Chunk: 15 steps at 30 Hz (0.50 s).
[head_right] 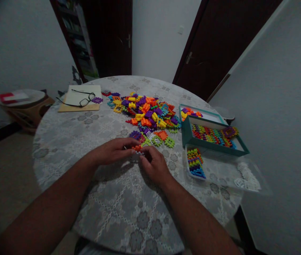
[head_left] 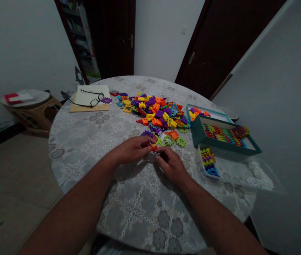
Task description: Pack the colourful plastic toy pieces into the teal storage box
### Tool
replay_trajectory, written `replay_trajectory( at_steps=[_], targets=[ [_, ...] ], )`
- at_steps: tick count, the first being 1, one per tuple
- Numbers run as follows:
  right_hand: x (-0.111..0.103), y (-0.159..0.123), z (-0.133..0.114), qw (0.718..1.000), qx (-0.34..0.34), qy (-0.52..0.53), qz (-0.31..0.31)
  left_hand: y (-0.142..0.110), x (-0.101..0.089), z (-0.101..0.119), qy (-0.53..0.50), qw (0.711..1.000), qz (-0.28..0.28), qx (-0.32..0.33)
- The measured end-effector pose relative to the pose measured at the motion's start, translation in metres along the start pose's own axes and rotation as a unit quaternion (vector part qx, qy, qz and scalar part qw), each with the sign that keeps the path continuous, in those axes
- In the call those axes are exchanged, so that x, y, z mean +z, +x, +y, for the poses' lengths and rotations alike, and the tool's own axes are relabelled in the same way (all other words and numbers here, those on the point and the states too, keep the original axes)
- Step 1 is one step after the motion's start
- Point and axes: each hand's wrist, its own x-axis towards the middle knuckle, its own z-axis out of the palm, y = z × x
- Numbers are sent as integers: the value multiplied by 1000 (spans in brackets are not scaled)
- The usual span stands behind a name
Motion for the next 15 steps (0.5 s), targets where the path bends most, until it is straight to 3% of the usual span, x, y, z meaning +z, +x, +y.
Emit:
replay_trajectory(
  at_steps=[3, 7, 10, 13, 15],
  targets=[
    [7, 1, 6, 998, 34, 42, 35, -1, 2, 4, 20, 999, -32, 8],
    [9, 2, 11, 996, 42, 53, 62, 0, 2, 9, 50, 998, 25, -4],
    [7, 4, 8, 996, -26, -43, 77, 0, -10, 9, 42, 988, 148, -22],
    [10, 4, 3, 979, -119, -159, 42, 1, -24, 3, 7, 946, 318, -61],
    [16, 5, -1, 964, -137, -226, 8, 2, -29, -3, -24, 918, 389, -74]
  ],
)
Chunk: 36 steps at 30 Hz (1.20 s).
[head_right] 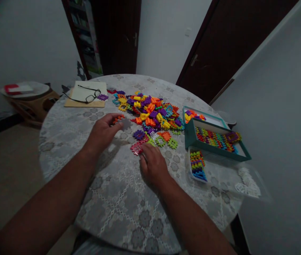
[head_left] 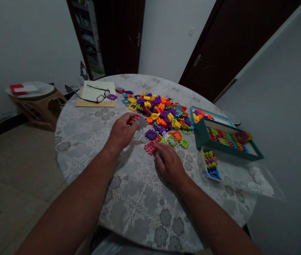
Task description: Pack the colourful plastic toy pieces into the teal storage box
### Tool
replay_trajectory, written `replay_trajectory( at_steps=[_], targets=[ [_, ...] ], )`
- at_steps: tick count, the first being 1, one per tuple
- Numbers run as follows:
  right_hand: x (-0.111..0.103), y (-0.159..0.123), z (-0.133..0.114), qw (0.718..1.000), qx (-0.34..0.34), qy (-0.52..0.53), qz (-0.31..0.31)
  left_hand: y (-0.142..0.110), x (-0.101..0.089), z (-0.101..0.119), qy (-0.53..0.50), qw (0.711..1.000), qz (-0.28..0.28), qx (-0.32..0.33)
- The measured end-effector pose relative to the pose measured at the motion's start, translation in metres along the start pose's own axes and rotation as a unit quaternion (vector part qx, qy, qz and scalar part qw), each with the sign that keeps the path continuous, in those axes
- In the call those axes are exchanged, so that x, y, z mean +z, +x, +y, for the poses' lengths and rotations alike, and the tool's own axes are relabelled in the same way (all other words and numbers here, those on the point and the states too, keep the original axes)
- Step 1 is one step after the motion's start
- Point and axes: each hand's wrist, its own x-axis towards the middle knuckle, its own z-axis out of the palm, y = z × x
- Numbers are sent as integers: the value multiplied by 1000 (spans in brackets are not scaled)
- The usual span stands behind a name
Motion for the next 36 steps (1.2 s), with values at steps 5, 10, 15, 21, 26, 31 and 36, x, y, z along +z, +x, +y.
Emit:
replay_trajectory(
  at_steps=[5, 10, 15, 21, 26, 31, 36],
  targets=[
    [5, 6, -15, 992, -9, -84, -98, -1, 3, -2, -48, 999, 2, -4],
    [-3, 1, -21, 986, -35, -88, -140, -6, 6, 3, -30, 999, -34, 0],
    [-9, -5, -26, 989, -6, -57, -133, -5, 7, 1, -39, 998, -53, 4],
    [-15, -2, -25, 986, 86, -35, -136, -7, 8, 2, -31, 991, -126, 3],
    [-19, -5, -13, 986, 140, 63, -67, -9, 5, 7, -32, 970, -240, 22],
    [-27, -3, 1, 984, 154, 90, 18, -16, 11, 1, -10, 930, -365, 51],
    [-29, -4, 6, 988, 129, 84, 30, -25, 29, -6, 41, 903, -404, 141]
  ],
)
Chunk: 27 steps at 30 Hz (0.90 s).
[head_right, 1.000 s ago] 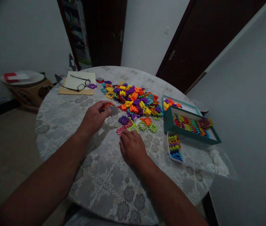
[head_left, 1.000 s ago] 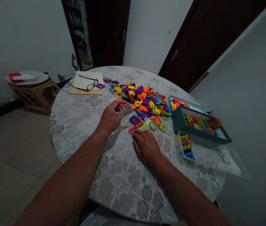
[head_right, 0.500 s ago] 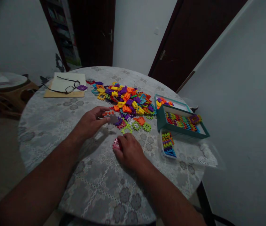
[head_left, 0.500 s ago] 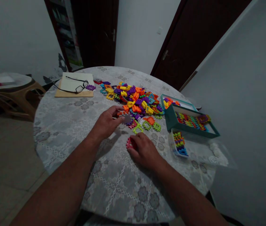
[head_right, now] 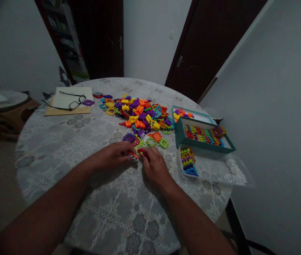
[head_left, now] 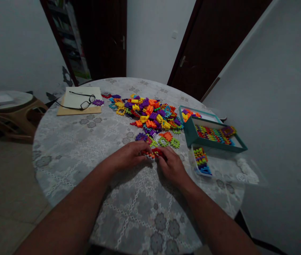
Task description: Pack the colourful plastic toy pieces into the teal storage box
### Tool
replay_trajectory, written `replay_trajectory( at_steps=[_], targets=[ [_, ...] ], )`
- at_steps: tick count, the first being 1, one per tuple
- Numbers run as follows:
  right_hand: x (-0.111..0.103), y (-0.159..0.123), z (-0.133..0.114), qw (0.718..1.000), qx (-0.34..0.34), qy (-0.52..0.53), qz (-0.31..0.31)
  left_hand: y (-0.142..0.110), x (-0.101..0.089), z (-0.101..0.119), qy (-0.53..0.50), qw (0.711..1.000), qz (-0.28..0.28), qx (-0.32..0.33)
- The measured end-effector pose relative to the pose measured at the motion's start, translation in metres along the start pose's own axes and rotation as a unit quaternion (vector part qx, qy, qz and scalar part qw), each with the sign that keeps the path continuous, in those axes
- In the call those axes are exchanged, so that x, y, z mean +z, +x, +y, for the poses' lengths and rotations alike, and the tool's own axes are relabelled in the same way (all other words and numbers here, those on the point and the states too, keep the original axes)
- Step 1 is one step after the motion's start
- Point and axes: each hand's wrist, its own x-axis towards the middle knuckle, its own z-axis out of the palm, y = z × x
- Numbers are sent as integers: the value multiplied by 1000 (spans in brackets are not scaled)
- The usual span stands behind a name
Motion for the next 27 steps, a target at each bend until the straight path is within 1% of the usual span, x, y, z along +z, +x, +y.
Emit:
replay_trajectory(
  at_steps=[2, 7, 11, 16, 19, 21, 24, 27],
  targets=[
    [2, -1, 0, 1000, -1, 1, -6, 2, 5, 0, 22, 1000, -1, 14],
    [6, -3, -1, 1000, 3, 31, -6, 2, 8, 2, 2, 999, 19, -26],
    [6, -2, 1, 998, 7, 54, -20, 1, 7, -2, 17, 999, 36, -23],
    [9, -4, 5, 992, 28, 111, -48, 0, 3, -4, 44, 999, 17, -13],
    [9, -3, 10, 992, 41, 116, -41, -1, 2, -3, 43, 999, 16, -10],
    [8, 0, 14, 997, 26, 71, -18, -1, 3, -1, 42, 999, 9, -16],
    [7, 4, 18, 998, -25, -61, 11, -2, 3, 2, 56, 998, -3, -31],
    [9, 6, 17, 984, -46, -172, -17, -4, 0, 6, 66, 997, -11, -35]
  ],
)
